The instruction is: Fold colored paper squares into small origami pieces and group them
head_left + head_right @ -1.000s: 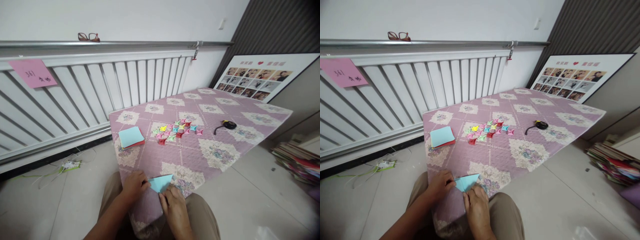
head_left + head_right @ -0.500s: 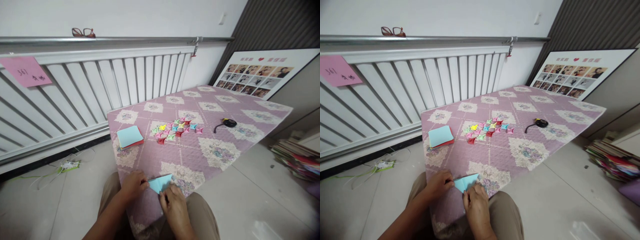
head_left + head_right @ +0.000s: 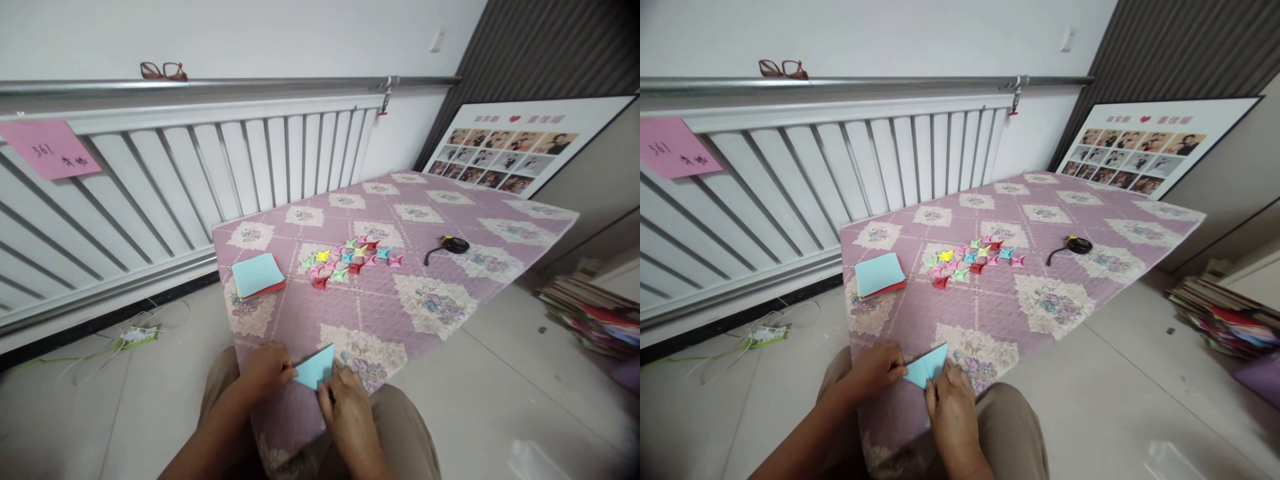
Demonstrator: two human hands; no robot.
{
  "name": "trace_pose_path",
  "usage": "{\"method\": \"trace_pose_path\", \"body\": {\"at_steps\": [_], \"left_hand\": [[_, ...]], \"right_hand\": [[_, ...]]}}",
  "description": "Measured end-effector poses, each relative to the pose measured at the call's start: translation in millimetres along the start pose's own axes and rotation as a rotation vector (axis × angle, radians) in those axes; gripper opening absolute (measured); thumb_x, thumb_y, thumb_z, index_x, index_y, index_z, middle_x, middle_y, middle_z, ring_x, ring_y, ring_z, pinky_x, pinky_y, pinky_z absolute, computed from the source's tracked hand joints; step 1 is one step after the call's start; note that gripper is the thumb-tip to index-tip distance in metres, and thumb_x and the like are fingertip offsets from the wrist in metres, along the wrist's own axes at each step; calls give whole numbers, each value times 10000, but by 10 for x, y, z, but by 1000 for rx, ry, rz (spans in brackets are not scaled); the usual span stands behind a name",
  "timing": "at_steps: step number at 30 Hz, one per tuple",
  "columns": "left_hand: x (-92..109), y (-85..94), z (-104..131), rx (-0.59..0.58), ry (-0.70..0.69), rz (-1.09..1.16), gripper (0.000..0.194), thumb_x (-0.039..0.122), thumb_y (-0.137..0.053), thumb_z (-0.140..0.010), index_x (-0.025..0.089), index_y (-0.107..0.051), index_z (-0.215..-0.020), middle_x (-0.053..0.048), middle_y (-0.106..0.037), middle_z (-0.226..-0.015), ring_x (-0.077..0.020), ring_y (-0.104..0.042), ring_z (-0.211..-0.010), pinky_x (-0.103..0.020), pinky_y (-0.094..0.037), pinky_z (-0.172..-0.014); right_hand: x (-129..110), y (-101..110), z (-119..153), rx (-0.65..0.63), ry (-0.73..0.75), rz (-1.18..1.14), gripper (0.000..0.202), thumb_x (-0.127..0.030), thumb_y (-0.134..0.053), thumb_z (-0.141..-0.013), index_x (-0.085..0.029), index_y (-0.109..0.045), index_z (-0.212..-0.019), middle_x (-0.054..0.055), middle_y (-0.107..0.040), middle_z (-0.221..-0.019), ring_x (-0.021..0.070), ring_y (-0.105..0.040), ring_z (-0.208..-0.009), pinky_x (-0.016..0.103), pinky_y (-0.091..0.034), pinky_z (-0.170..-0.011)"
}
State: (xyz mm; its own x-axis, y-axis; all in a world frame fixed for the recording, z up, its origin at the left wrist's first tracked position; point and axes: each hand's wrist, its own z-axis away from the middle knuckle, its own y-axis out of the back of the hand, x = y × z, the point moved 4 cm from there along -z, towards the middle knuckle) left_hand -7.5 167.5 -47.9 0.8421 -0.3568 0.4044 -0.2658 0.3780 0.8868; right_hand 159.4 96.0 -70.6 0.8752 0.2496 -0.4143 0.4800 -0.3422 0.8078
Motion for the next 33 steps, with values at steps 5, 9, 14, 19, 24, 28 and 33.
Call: {"method": "trace_pose_path", "body": {"at_steps": [5,9,14,19,24,28,33], "left_hand": [[-14,-28,-28,-18,-4,-48,184,314,-559,-841,189,-661,-752,-35,-652,-836,-185,-571,-771,-268,-366,-672],[-12,-28,-43,-42,1,-89,211,342,-565,-834,184,-668,-739,-47,-661,-839,-191,-581,-771,-269,-374,-666],[4,-32,-60,-66,15,-139,235,358,-549,-834,182,-687,-760,-65,-669,-852,-209,-592,-787,-282,-390,-673],[33,-21,-69,-88,14,-178,241,354,-534,-837,177,-688,-783,-70,-671,-860,-218,-605,-803,-287,-409,-687],[42,-8,-77,-105,11,-202,244,360,-533,-843,173,-688,-819,-76,-673,-892,-228,-616,-831,-297,-425,-704],[36,-14,-89,-125,4,-213,261,368,-526,-848,169,-693,-833,-86,-674,-901,-244,-623,-846,-309,-439,-708],[37,-23,-96,-135,5,-222,279,365,-496,-860,169,-694,-861,-91,-672,-918,-247,-626,-866,-320,-450,-742]], "right_hand": [[-5,-7,-33,-20,-6,52,155,-174,-528,-821,-218,-538,-672,90,-590,-832,244,-546,-834,348,-440,-720],[-11,-13,-62,-63,-6,92,167,-150,-537,-807,-205,-541,-650,97,-601,-840,236,-556,-810,351,-456,-733],[-11,-19,-80,-76,-23,118,154,-129,-575,-774,-201,-562,-639,98,-627,-851,246,-577,-842,382,-468,-816],[-7,-26,-105,-121,-66,113,189,-122,-585,-767,-209,-561,-601,103,-650,-875,253,-597,-877,373,-479,-829],[2,-35,-127,-154,-94,112,172,-134,-619,-749,-212,-578,-601,99,-663,-879,258,-606,-886,371,-481,-827],[6,-41,-134,-189,-112,115,162,-145,-609,-762,-205,-595,-613,108,-663,-898,258,-607,-866,368,-478,-802],[-7,-33,-152,-221,-136,122,167,-147,-596,-780,-194,-614,-620,115,-665,-905,256,-604,-896,361,-458,-841]]}}
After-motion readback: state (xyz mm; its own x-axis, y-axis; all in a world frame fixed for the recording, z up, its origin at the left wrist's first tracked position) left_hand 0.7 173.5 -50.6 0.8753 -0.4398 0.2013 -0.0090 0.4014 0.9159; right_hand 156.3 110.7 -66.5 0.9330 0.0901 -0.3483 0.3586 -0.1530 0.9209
